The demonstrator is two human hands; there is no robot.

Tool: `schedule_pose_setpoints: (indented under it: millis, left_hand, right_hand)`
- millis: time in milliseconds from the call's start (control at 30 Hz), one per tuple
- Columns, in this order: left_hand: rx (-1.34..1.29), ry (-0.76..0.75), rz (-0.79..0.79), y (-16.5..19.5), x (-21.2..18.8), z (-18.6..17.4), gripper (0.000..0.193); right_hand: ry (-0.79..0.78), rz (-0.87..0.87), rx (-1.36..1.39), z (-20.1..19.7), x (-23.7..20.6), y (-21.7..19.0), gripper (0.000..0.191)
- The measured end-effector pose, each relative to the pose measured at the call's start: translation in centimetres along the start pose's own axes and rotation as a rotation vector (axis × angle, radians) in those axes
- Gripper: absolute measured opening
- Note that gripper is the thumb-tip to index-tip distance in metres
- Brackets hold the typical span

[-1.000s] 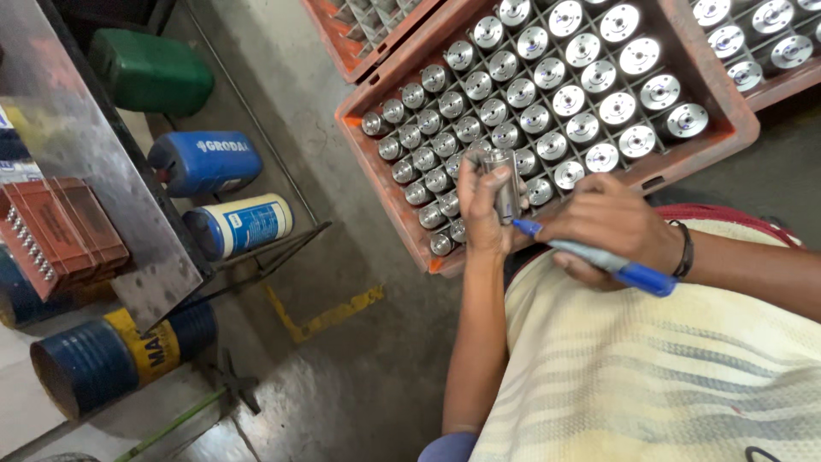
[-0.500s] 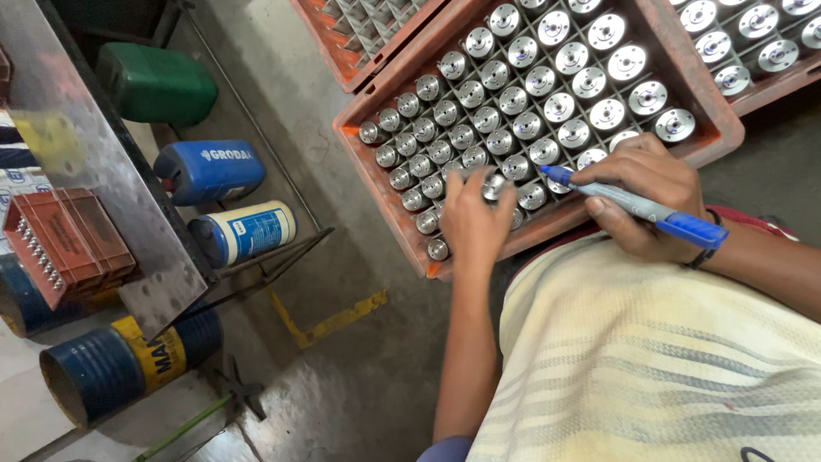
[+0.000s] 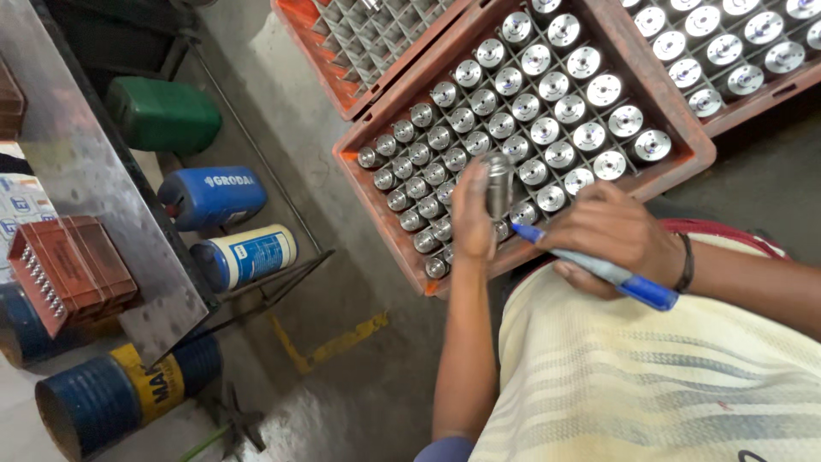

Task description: The person picks machined metal cylindrical parts one at a time from a divider tray and marks each with a blue marker, placing marked parts back into the tray. Around 00:30 the person carries a full tray of parts to another table and continues marking parts from the trays.

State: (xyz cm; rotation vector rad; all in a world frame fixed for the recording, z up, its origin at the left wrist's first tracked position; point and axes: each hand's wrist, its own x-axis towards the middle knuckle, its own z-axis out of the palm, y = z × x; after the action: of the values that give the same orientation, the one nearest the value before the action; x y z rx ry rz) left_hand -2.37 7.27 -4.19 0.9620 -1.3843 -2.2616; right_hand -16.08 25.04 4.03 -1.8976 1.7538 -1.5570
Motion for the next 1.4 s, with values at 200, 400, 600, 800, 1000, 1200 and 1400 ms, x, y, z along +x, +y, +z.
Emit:
schedule_pose_setpoints:
  millis: [200,400,600,800,1000,1200,1400]
  left_hand:
    - [-0.136,0.138,-0.019,-2.1,-0.9,1.6,0.043]
    - [-0.111,0.057,-0.021,-1.2,-0.8,2.2,0.032]
    - [-0.391,-0.018,-0.021,-1.5,-1.0,2.1,0.04]
    - [1.285,0.152,0.278,3.4,-3.7,1.7,0.043]
    - [1.289,0.241,0.126,3.3,-2.3,5.8,0.047]
    - [1.212,0.122,0.31,5.4,0.6,3.8,0.048]
    - [-0.414,-0.115,-0.109,3.2,1.1,1.8,0.048]
  right_hand:
    - [0.017,-0.06,-0.093,0.6,-0.3,0.7,0.02]
    - [0.073,0.095,0.001,1.0,-1.0,0.6,0.016]
    - [0.068,0.127,0.022,1.0,-1.0,0.5,0.015]
    - [0.219,0.231,-0.022,-1.2,-1.2,1.2,0.017]
    - [0.237,0.332,-0.04,-2.2,-2.7,1.5,0.022]
    - [0.231,0.346,-0.038,-2.9,-2.5,0.7,0.021]
    - [0.097,0.049,-0.076,-1.3,-1.6,0.5,0.015]
